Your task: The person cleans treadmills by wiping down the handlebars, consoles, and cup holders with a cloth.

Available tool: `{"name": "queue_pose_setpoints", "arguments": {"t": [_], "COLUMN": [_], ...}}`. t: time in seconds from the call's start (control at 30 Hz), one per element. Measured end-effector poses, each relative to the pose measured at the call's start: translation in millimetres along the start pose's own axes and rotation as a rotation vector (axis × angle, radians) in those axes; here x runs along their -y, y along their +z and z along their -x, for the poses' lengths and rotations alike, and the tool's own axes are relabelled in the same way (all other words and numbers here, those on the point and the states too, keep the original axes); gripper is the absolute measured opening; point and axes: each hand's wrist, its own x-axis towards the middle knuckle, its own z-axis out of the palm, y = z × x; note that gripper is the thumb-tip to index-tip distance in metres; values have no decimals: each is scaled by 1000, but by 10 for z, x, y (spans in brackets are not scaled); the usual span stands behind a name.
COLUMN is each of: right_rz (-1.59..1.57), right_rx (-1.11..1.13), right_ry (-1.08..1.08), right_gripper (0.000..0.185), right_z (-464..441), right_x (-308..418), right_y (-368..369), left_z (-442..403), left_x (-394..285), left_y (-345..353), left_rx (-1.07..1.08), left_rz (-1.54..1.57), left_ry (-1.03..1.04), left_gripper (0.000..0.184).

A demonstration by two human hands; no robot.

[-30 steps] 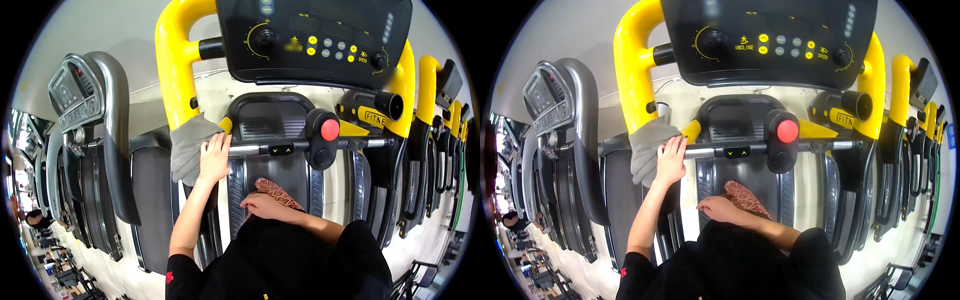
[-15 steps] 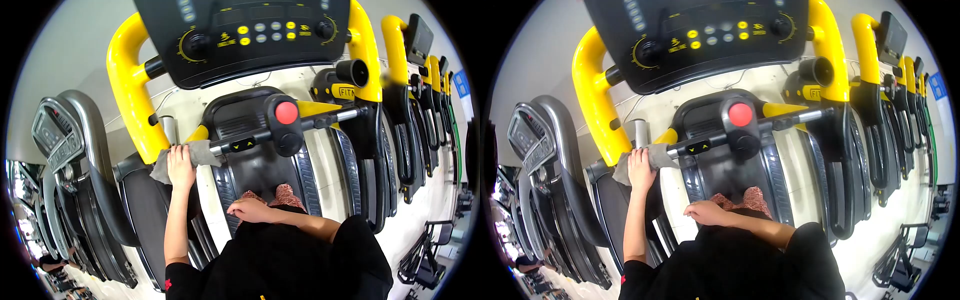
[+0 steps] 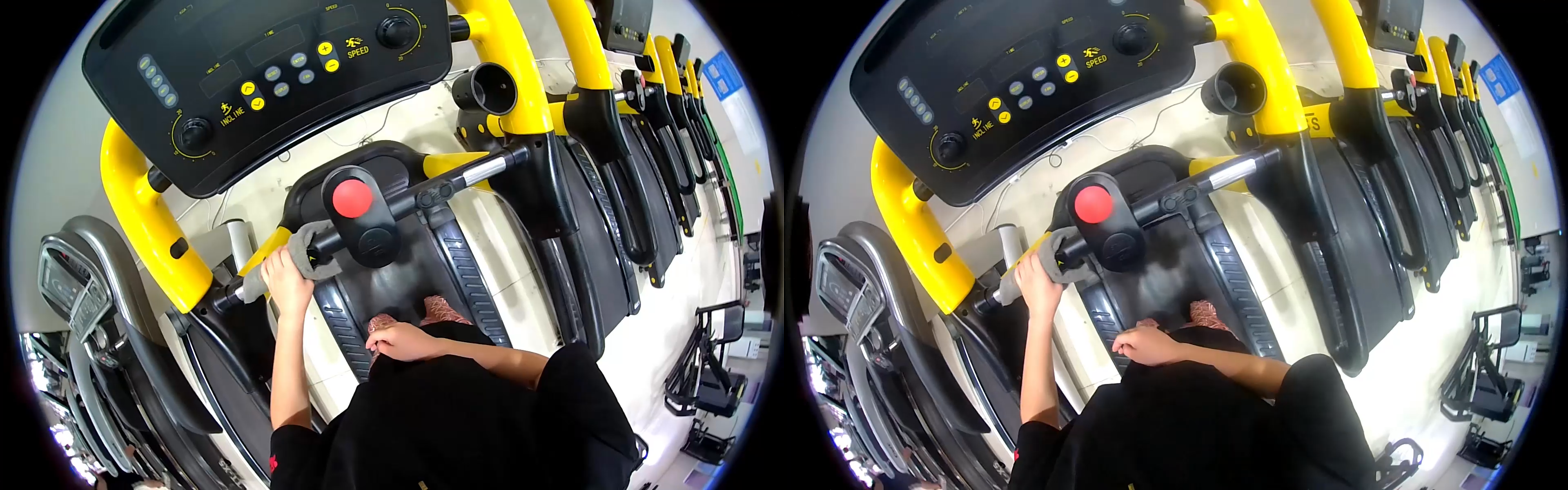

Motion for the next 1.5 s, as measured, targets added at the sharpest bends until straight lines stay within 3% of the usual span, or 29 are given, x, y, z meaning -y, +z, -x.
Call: {"name": "queue_pose_setpoints", "arguments": {"t": [0.1, 0.27, 0.4, 0.5, 0.6, 0.73, 0.9, 1.2, 1.5], "right_rz": [-19, -10, 33, 45, -177, -367, -627, -632, -724], "right_rx": [-7, 44, 51, 14, -255, -396, -313, -242, -339], "right_ry": [-36, -14, -24, -33, 17, 129, 140, 102, 69], "right_gripper": [22, 18, 17, 17, 16, 20, 22, 24, 23], "right_z": [65, 193, 195, 94, -60, -218, -483, -692, -676], "right_x": [-67, -119, -202, -172, -144, -52, 115, 158, 146], "right_y": [-136, -311, -338, -281, -221, -69, 163, 294, 176], "left_z": [-13, -69, -52, -28, 56, 165, 88, -180, 3], "left_x": [-188, -565, -218, 57, 479, 966, 604, -298, 421], "left_y": [-47, 90, 21, -182, -291, -385, -281, 90, -206], "left_rx": [19, -2, -48, 86, 76, 38, 64, -39, 28], "left_rz": [-32, -89, -128, 76, 40, -46, -42, 91, 64], "left_ry": [147, 150, 256, 192, 223, 223, 252, 338, 365], "left_gripper": [58, 64, 63, 66, 67, 64, 68, 60, 62]}}
